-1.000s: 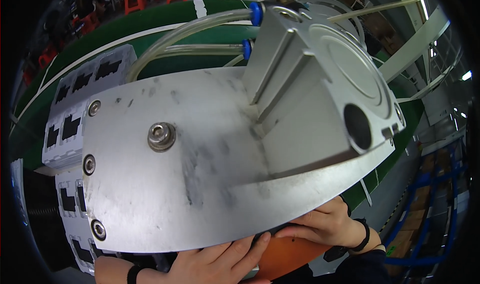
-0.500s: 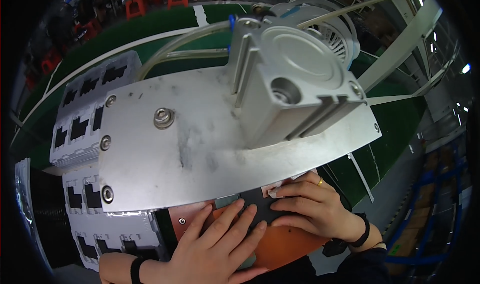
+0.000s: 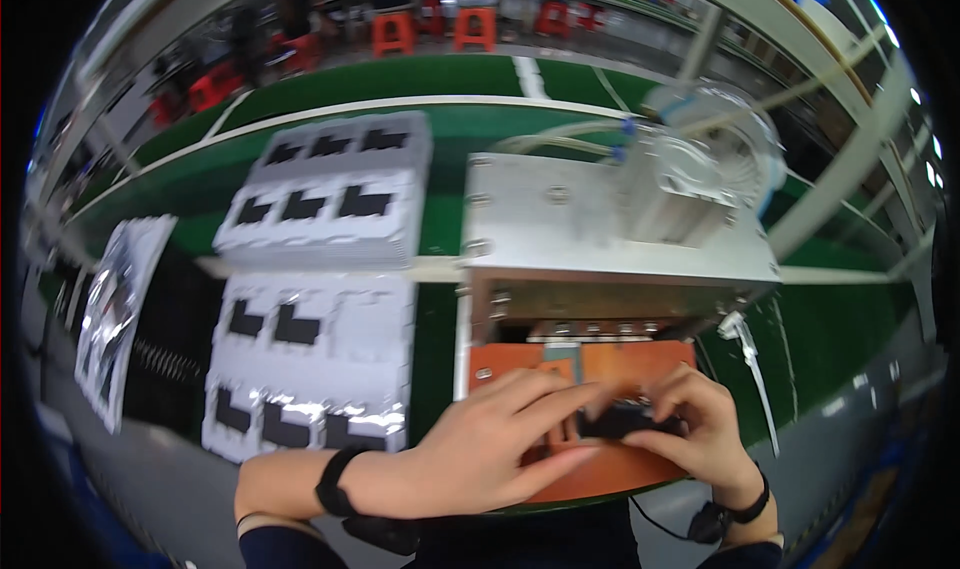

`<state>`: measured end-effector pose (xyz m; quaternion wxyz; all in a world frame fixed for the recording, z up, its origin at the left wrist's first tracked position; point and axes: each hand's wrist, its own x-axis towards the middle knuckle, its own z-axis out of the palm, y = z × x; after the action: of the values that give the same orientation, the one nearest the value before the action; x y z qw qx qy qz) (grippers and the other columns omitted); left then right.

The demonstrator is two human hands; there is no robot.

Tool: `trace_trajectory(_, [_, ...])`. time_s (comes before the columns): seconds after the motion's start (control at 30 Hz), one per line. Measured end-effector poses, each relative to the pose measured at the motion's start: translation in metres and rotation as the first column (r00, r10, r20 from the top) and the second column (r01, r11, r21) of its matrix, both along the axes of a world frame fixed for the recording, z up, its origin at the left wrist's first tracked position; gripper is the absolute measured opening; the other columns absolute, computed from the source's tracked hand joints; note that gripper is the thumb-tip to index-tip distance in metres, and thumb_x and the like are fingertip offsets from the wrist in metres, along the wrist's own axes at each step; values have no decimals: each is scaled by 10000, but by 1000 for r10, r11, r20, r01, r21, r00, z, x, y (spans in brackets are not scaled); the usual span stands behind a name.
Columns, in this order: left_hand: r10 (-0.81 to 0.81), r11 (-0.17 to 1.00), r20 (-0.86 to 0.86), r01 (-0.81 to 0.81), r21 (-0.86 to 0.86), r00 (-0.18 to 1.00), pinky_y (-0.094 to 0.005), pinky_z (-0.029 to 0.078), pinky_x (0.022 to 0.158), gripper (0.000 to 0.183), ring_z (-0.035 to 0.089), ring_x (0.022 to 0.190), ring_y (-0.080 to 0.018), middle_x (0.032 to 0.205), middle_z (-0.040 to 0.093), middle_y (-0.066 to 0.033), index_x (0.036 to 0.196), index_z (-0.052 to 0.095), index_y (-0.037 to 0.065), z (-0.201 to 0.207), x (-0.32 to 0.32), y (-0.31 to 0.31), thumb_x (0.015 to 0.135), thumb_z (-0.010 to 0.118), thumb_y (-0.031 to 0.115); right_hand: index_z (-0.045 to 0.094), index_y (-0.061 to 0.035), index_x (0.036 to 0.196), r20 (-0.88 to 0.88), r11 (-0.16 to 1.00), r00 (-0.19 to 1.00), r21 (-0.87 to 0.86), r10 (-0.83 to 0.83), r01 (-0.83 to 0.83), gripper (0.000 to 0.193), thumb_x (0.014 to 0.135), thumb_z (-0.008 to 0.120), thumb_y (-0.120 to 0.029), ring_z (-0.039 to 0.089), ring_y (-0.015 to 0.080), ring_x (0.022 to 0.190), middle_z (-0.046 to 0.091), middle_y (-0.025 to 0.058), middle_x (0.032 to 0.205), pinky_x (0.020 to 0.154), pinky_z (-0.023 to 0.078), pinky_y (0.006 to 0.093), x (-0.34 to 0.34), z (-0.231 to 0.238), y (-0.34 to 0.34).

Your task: Assembling small electronic components using a pneumatic press machine and measuring them with a digital caliper.

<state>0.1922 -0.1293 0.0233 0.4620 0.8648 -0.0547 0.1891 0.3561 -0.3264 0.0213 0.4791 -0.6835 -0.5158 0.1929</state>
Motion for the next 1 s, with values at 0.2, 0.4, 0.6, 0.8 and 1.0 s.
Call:
trace_trajectory(0.2, [15,965,-192,-64,-252,981,-226,418,523,188,529,613,-86,779,618,-62,957,683,-5,-1,-25,5,843,733,137,559,-26,991,-229,995,972,95,47,-26,415,681,833,3,641,176,874,599,95,946,749,531,278,-31,-1,11])
trace_trajectory(0.4, [430,722,-378,-563,-401,820,-200,435,670,179,541,762,-25,828,659,9,1001,687,-8,-15,-75,101,914,648,143,515,-12,1098,-389,992,916,35,-97,120,512,688,822,2,662,154,856,616,76,957,768,505,247,-13,-19,-19])
trace_trajectory(0.6, [510,615,-594,-747,-253,622,-271,444,588,278,557,631,-106,803,674,-32,1049,686,-20,-79,-84,163,845,708,169,551,-7,1058,-214,994,971,8,-106,111,428,704,787,35,643,123,764,616,69,903,705,482,223,-18,-21,-11])
trace_trajectory(0.8, [859,482,-83,-746,460,504,-382,476,695,274,591,783,-293,860,607,-108,1019,690,23,-76,-92,155,808,709,197,625,4,938,-230,988,961,-22,-155,154,281,711,792,-1,636,100,733,631,58,825,677,478,214,-19,-18,-12])
trace_trajectory(1.0, [646,488,75,-486,725,760,-409,418,880,161,544,923,-272,851,598,-74,893,679,39,-87,-107,186,829,665,187,672,-10,863,-79,991,989,-45,-127,124,210,697,800,-16,618,107,695,632,47,785,641,463,212,-18,-13,-11])
